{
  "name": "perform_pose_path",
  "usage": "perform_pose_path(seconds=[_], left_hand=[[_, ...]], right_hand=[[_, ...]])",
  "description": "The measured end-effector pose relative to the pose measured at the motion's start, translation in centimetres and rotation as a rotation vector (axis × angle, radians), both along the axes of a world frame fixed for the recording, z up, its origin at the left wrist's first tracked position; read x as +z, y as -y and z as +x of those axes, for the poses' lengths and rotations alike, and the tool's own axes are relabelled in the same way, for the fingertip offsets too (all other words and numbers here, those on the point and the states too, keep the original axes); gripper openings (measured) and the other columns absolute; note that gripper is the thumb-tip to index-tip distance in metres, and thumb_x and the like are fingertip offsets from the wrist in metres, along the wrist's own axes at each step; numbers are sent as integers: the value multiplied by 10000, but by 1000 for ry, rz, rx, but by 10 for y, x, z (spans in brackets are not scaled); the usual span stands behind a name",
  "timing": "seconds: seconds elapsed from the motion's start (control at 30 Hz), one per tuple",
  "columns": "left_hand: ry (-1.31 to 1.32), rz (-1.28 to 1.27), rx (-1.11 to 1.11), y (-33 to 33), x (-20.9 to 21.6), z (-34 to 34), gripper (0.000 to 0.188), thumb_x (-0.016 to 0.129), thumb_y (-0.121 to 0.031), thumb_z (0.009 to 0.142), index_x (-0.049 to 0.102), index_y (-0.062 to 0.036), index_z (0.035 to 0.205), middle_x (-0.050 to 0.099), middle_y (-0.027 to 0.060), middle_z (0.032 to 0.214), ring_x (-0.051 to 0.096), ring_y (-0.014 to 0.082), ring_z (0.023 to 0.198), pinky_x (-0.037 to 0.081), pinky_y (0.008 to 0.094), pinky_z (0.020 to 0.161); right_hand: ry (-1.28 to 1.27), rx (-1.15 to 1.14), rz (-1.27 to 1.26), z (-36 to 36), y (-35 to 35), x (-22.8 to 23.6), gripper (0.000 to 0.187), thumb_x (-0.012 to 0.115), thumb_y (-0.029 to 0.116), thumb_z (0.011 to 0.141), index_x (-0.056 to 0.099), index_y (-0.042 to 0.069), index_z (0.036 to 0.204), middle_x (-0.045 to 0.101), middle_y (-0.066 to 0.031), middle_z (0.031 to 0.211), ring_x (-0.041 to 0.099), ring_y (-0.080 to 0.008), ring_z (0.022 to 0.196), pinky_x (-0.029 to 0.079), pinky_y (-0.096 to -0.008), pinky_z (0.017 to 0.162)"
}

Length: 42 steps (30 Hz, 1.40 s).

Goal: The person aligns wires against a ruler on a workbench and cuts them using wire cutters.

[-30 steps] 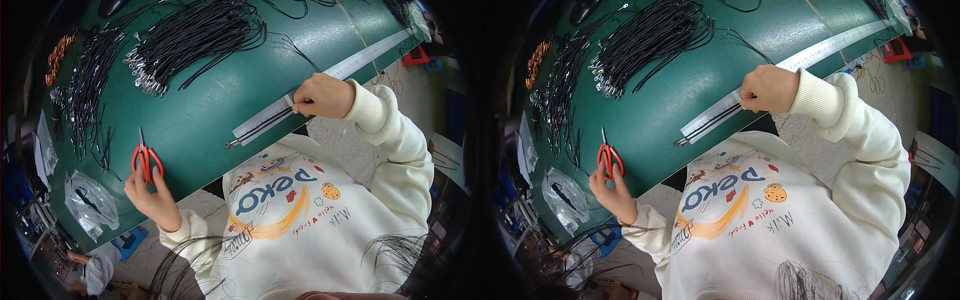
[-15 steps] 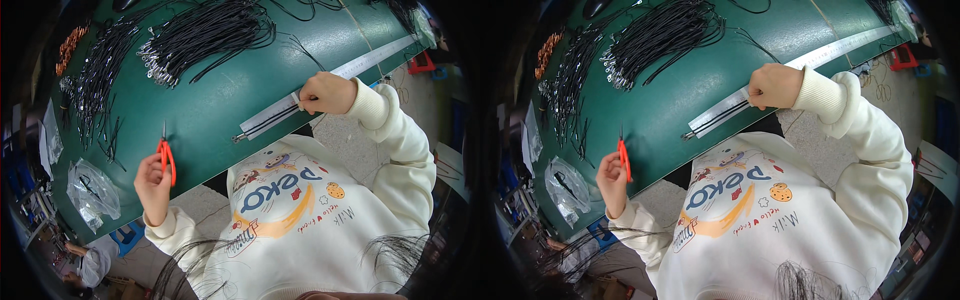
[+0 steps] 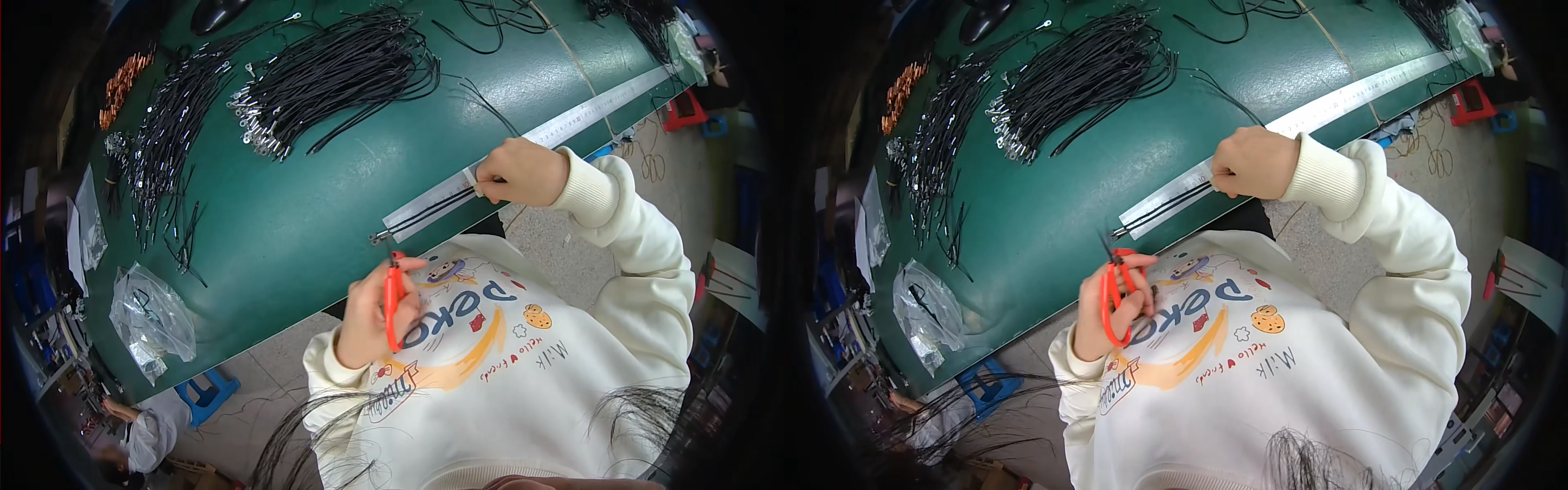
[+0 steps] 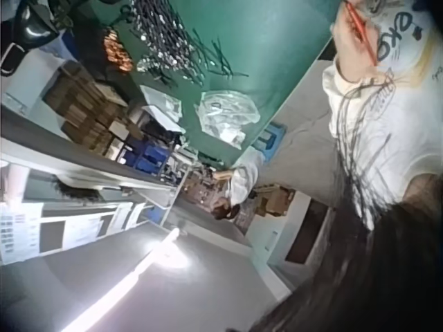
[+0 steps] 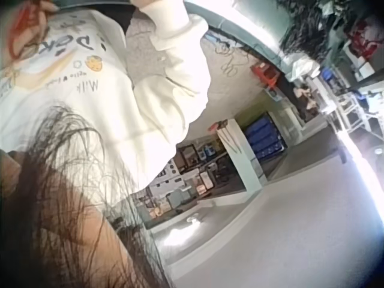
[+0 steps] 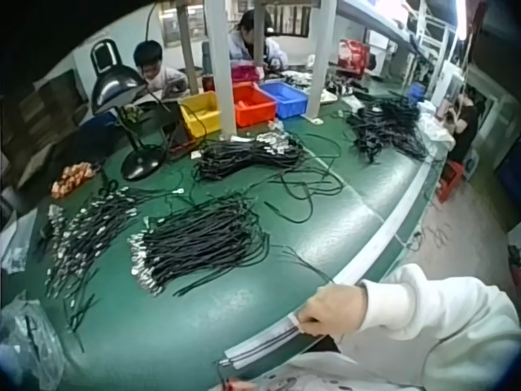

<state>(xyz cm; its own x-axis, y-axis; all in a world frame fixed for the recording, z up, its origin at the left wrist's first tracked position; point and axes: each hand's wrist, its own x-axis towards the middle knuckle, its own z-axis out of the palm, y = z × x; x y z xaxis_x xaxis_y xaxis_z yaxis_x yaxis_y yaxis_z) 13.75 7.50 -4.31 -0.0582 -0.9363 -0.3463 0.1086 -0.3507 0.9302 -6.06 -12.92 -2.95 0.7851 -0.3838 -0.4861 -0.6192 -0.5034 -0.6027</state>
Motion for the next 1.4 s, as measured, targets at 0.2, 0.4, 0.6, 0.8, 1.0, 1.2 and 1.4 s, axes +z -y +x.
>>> perform_pose_path(seconds=[0.2,0.4,0.6,0.8,1.0,1.2,1.4], left_hand=[[185,-197,-269,16,7,-10,328,481,15,693,528,89,1009,526,51,578,542,144,492,466,241,594],[255,-157,-197,24,12,-14,349,510,17,684,540,71,1027,518,42,576,545,136,491,439,240,526],[313,-218,-122,26,14,-21,283,516,41,742,552,76,1021,510,45,568,563,135,495,451,236,534],[324,-215,-105,24,13,-21,238,522,21,787,555,73,1017,540,64,584,600,146,518,471,245,551],[322,-189,-117,23,15,-18,239,529,10,795,556,66,1026,572,80,608,604,149,524,484,247,572],[312,-222,-67,20,11,-16,239,528,2,803,556,62,1033,560,70,590,588,137,513,479,249,562],[320,-228,-20,15,11,-10,224,506,-23,841,553,59,1045,560,66,573,575,130,479,471,252,521]], right_hand=[[173,-47,242,5,4,18,216,527,162,842,634,8,734,616,-76,635,564,-177,570,438,-295,559],[350,-100,310,15,-15,29,236,534,173,873,613,16,715,541,-68,576,429,-148,478,364,-283,480],[396,-107,305,21,-26,37,213,527,173,878,637,22,777,583,-71,619,477,-150,489,392,-274,490],[441,-136,301,25,-32,39,185,525,135,877,648,9,819,647,-80,717,587,-164,583,453,-258,558],[403,-113,282,30,-33,42,179,522,121,879,642,-2,828,640,-86,712,562,-165,562,440,-254,539],[426,-116,302,36,-34,42,175,529,124,881,634,-7,832,635,-90,704,554,-165,556,433,-254,531],[421,-75,305,49,-33,42,171,531,121,879,639,-5,837,642,-95,717,569,-186,571,446,-263,544]])
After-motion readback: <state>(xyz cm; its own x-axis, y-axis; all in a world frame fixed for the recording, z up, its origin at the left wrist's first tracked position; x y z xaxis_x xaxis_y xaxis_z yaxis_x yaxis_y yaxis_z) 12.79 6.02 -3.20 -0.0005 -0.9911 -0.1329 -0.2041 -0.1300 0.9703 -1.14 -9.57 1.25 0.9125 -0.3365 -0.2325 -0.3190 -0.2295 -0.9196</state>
